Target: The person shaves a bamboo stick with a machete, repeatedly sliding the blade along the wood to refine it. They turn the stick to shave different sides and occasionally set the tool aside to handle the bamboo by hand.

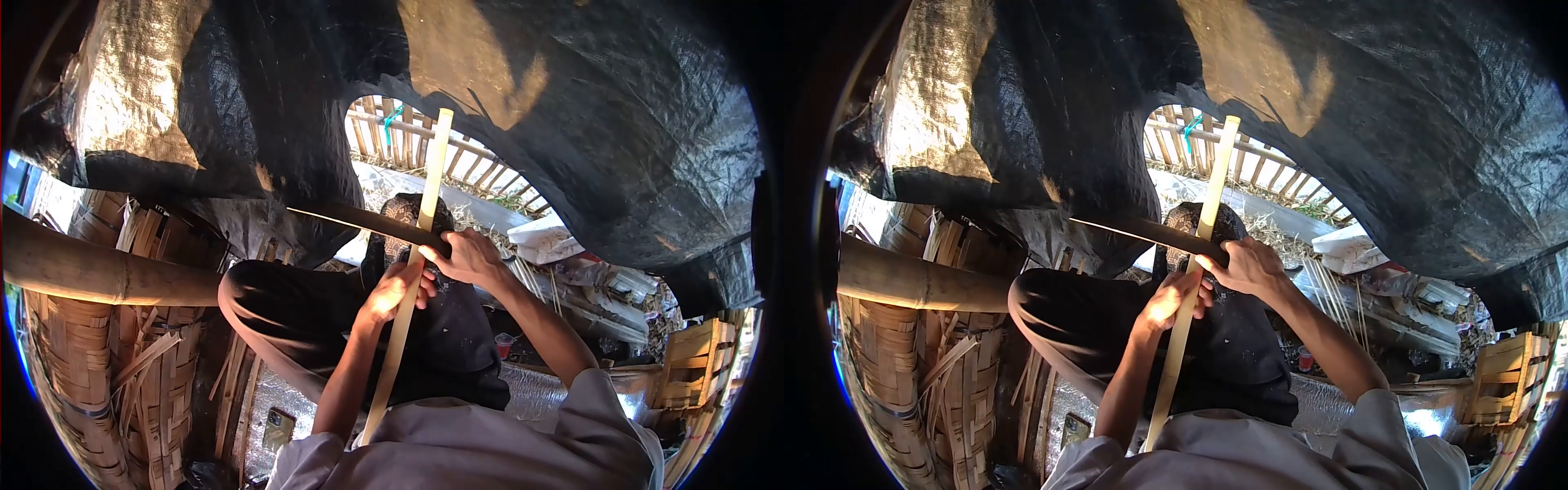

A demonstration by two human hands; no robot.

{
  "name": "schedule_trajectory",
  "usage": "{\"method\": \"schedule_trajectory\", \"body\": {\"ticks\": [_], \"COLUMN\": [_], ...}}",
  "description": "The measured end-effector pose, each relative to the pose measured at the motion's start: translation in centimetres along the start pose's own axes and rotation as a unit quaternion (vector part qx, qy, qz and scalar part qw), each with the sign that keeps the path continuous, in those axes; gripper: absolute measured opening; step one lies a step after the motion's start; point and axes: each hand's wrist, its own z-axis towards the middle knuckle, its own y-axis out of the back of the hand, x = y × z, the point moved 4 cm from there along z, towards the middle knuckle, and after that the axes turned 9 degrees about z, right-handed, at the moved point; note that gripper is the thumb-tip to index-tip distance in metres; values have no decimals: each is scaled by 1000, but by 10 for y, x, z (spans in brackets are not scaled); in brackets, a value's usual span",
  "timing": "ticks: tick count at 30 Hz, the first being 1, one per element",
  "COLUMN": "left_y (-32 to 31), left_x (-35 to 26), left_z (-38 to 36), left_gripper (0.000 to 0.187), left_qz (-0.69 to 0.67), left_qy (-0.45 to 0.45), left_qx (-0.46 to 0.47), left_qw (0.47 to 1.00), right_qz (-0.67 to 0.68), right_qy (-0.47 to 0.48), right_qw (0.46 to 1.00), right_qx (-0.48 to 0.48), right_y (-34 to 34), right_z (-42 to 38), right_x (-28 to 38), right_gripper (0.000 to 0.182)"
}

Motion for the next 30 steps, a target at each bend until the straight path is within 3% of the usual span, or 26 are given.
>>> {"method": "schedule_trajectory", "body": {"ticks": [2, 3, 4, 5, 6, 7, 10, 14, 15, 18, 19, 21, 22, 23, 24, 26, 27, 28, 30], "left_y": [-1, -1, -2, 1, -5, -12, -23, -26, -28, -26, -23, -27, -31, -35, -36, -42, -45, -46, -42], "left_x": [18, 19, 24, 17, 11, -3, -18, -24, -26, -19, -16, -15, -21, -17, -11, -4, -1, 4, 20], "left_z": [7, 9, 15, 17, 13, 8, 8, 16, 16, 16, 19, 12, 6, -3, -10, -27, -33, -37, -51], "left_gripper": [33, 27, 27, 24, 21, 14, 14, 10, 11, 12, 11, 10, 10, 12, 12, 14, 14, 14, 14], "left_qz": [10, 85, 84, 281, 458, 412, 446, 526, 515, 513, 521, 509, 497, 533, 536, 575, 669, 671, 550], "left_qy": [-35, -41, -37, -182, -312, -187, -196, -121, -70, -97, -142, -143, -146, -67, -65, -203, -181, -185, -155], "left_qx": [-68, -114, -114, -205, -280, -303, -345, -339, -327, -378, -381, -378, -379, -379, -378, -375, -403, -399, -369], "left_qw": [997, 989, 989, 920, 783, 839, 803, 770, 789, 765, 751, 760, 766, 753, 752, 698, 598, 597, 733], "right_qz": [-12, -7, -3, 14, 15, 8, 11, 28, 37, 29, 41, 49, 64, 78, 157, 81, 71, 66, 58], "right_qy": [-1, 16, 32, -3, -4, 3, 43, 58, 62, 18, 26, 33, -12, -56, -76, -16, 0, 10, 19], "right_qw": [1000, 1000, 999, 998, 997, 997, 998, 996, 996, 996, 996, 996, 996, 993, 982, 996, 997, 998, 998], "right_qx": [4, 7, 11, 67, 72, 78, 55, 61, 53, 82, 74, 65, 66, 67, 67, 23, 15, 8, 2], "right_y": [-1, 1, 5, 7, 7, 7, 0, 0, 0, 4, 2, -2, -6, -8, -8, -3, 0, 0, -3], "right_z": [2, 2, 2, 2, 3, 5, 9, 17, 17, 19, 19, 22, 28, 33, 38, 28, 24, 16, 2], "right_x": [-5, -2, 2, 4, 3, 3, -3, -6, -7, -2, -2, -4, -10, -15, -18, -11, -7, -3, -1], "right_gripper": [51, 51, 51, 49, 49, 48, 51, 50, 49, 44, 44, 44, 44, 45, 46, 45, 45, 45, 45]}}
